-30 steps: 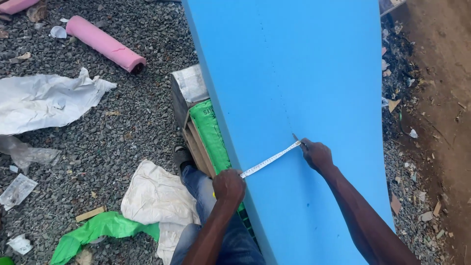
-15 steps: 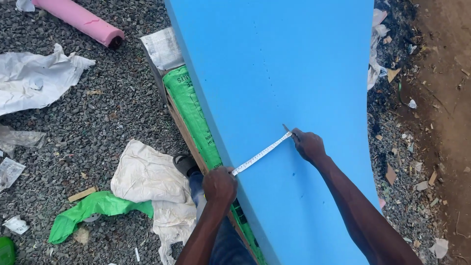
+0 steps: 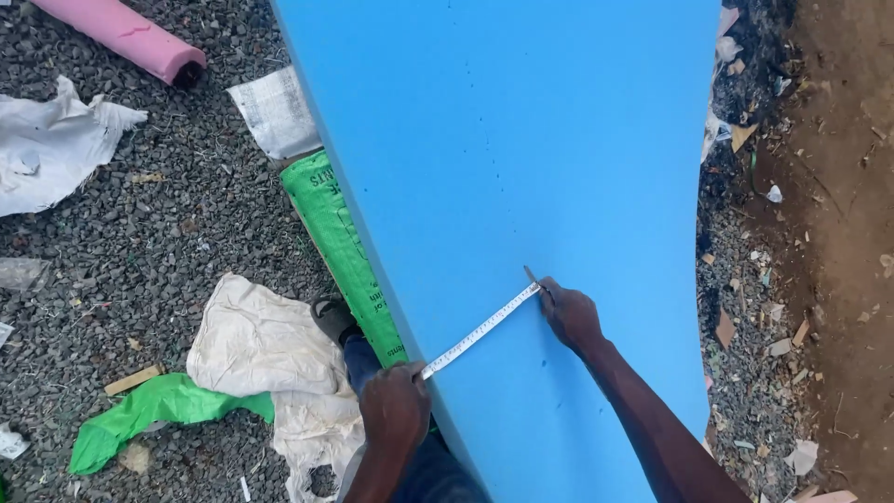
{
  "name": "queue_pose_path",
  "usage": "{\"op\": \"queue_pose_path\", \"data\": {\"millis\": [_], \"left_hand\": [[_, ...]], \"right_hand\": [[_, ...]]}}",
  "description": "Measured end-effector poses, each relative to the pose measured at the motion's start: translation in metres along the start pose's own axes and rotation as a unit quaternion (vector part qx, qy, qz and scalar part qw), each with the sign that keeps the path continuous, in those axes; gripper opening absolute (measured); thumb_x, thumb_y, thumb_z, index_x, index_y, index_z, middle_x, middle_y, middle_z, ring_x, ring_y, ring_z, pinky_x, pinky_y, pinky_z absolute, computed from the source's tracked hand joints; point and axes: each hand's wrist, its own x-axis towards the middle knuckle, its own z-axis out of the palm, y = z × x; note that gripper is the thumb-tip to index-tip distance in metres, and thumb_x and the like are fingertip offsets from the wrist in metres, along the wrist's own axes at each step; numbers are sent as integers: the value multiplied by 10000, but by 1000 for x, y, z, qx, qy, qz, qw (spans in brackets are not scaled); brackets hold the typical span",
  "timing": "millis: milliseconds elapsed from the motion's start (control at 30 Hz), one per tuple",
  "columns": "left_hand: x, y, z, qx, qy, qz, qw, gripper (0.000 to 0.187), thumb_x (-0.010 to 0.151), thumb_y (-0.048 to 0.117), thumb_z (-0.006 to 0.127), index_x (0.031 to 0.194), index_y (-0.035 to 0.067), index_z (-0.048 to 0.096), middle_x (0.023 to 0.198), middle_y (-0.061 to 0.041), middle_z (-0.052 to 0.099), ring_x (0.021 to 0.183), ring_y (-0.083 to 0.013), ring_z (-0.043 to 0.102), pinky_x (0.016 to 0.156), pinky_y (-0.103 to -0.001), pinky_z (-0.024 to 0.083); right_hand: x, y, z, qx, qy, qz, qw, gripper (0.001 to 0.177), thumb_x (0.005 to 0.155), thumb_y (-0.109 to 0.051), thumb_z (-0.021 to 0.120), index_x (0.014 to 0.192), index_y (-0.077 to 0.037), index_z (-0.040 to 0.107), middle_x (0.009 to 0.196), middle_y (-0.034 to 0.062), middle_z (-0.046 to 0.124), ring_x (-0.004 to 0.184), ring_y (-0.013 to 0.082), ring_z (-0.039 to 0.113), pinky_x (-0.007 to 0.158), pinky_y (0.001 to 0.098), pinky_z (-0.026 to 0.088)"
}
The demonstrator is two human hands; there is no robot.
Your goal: The person measures a large blue foam sheet using a tape measure and marks it with a pencil. Then, the person cuts the foam sheet along the marked line using a knife, separating it into two pieces.
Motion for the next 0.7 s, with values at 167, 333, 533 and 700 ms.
{"op": "queue_pose_path", "data": {"millis": [167,333,533,700], "left_hand": [[-5,2,-1,-25,5,-32,999,282,883,107,694,1121,196,817,1086,-6,804,951,-292,737,844,-477,561],[-3,6,-13,-29,-39,-56,997,297,904,118,701,1166,220,799,1110,36,805,1027,-236,721,884,-425,572],[29,11,-54,-56,-25,-53,997,307,914,151,622,1149,215,809,1126,44,806,1075,-269,712,898,-468,575],[67,29,-96,-22,-46,-71,996,264,940,178,673,1159,249,803,1121,-29,791,991,-301,747,783,-500,598]], "right_hand": [[-6,-6,-8,1,-12,14,1000,202,1092,-337,409,1172,-224,556,710,-12,721,555,275,622,539,420,467],[-14,-20,-23,13,-16,50,999,210,1094,-333,393,1161,-240,569,709,-50,697,576,239,633,575,403,482],[16,-50,-51,11,51,35,998,196,1095,-316,424,1179,-234,582,722,-75,696,518,198,624,495,389,477],[70,-57,-56,-72,32,32,996,189,1112,-338,421,1112,-185,531,624,95,596,509,343,539,486,475,413]]}}
